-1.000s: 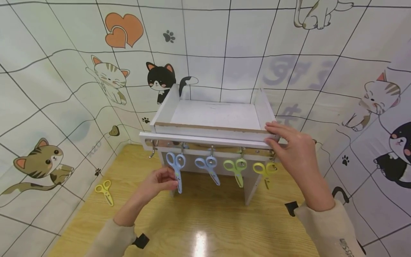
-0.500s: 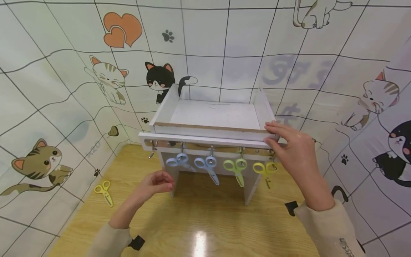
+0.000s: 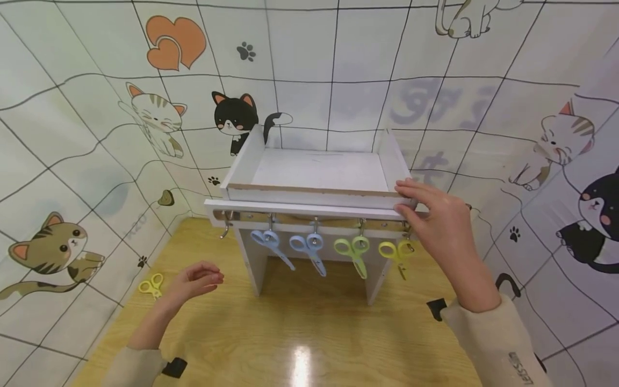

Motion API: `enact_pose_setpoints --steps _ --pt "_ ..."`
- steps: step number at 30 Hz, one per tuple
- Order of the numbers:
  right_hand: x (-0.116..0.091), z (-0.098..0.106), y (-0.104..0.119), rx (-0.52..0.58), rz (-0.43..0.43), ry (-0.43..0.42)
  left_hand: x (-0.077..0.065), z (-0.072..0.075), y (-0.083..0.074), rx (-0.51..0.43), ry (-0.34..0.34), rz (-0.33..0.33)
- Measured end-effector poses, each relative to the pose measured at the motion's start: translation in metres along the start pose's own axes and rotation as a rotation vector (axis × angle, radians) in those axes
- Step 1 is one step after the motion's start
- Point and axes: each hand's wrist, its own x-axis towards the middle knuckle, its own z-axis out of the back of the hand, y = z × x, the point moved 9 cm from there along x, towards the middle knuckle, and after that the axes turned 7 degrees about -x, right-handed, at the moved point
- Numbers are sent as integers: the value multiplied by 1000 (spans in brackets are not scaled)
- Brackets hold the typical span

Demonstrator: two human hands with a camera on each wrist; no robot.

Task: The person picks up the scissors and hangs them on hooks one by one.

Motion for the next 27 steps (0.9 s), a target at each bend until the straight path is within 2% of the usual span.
enact_pose_setpoints --steps 13,21,24,27 --pt "0 -1 -3 16 -2 -21 -20 93 39 66 -196 162" --pt "0 1 -2 26 5 -31 -27 135 64 61 -342 283" --pt "0 0 -3 20 -9 -12 -28 150 73 135 -383 314" --pt "-1 -1 -3 6 -17 6 -31 165 85 267 -419 356"
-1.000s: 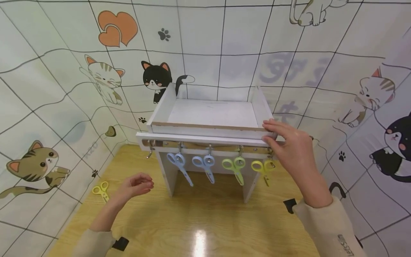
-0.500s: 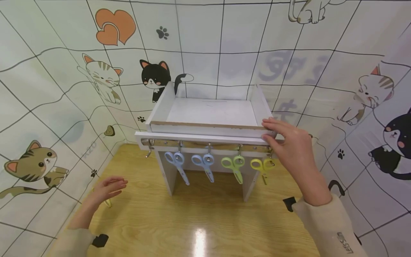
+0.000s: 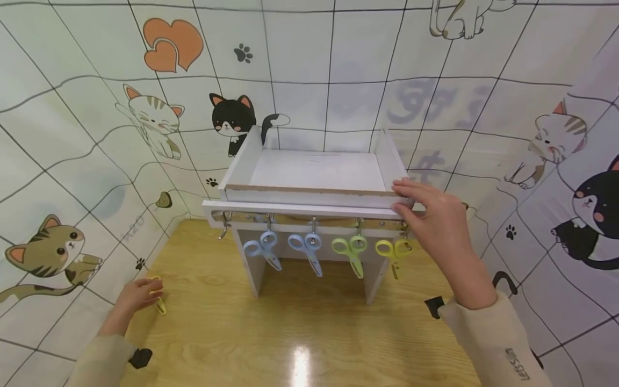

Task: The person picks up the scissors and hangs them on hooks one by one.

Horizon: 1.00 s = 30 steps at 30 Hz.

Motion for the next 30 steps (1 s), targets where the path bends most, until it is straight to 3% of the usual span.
enact_pose_setpoints --steps 4,7,11,16,21,30 --pt "-1 -1 0 4 3 4 6 8 18 167 -60 30" --pt "-1 -2 0 13 2 5 7 10 25 233 -84 37" --pt "-2 -3 0 13 -4 8 7 11 24 270 -122 28" --pt "-2 -2 1 20 -5 6 4 16 24 385 -176 6" --pt "-1 -1 2 19 -5 4 4 19 28 436 -195 -1" --pt "0 1 1 0 -5 0 6 21 27 395 -229 7"
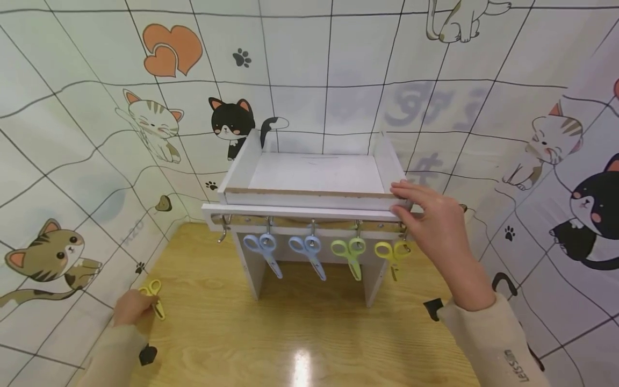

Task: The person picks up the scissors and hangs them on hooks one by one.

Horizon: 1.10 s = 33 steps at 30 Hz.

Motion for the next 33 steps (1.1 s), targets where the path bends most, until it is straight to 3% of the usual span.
enact_pose_setpoints --steps 12,21,33 --pt "-1 0 0 -2 0 -8 -5 -1 -2 -15 -19 26" --pt "0 -1 -1 11 0 -12 -2 -2 7 3 -27 108" --pt "0 -1 0 4 3 -11 -2 -8 6 -209 -25 92"
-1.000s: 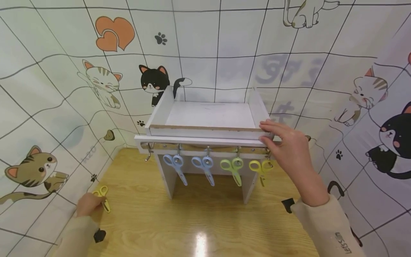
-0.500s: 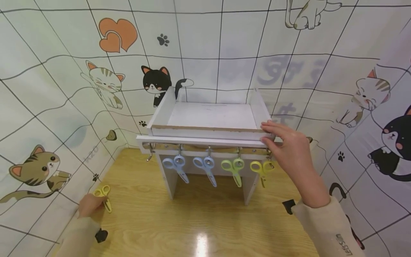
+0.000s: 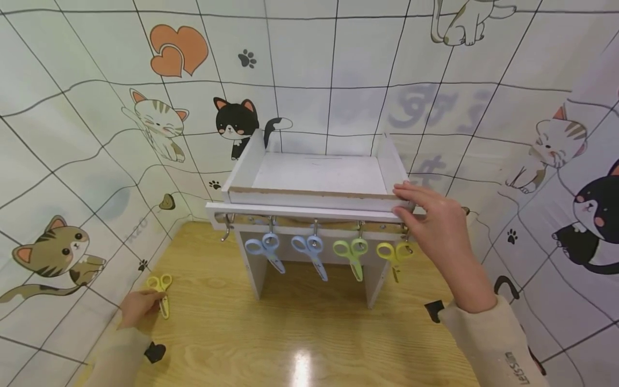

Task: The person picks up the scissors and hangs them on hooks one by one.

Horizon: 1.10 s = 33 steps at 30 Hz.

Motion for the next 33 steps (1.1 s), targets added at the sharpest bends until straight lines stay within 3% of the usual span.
enact_pose_setpoints --steps 7,11,20,27,33 --pt "-1 -1 0 7 -1 -1 11 -9 8 -182 22 27" --pt "-3 0 1 15 -5 4 17 -10 -4 -268 39 8" --pt "1 -2 1 21 -10 17 5 1 -75 -554 113 -66" --pt "1 -1 0 32 -14 15 -21 10 -136 -637 185 -243" --pt "2 1 2 20 -10 21 -54 15 -182 -698 234 -390"
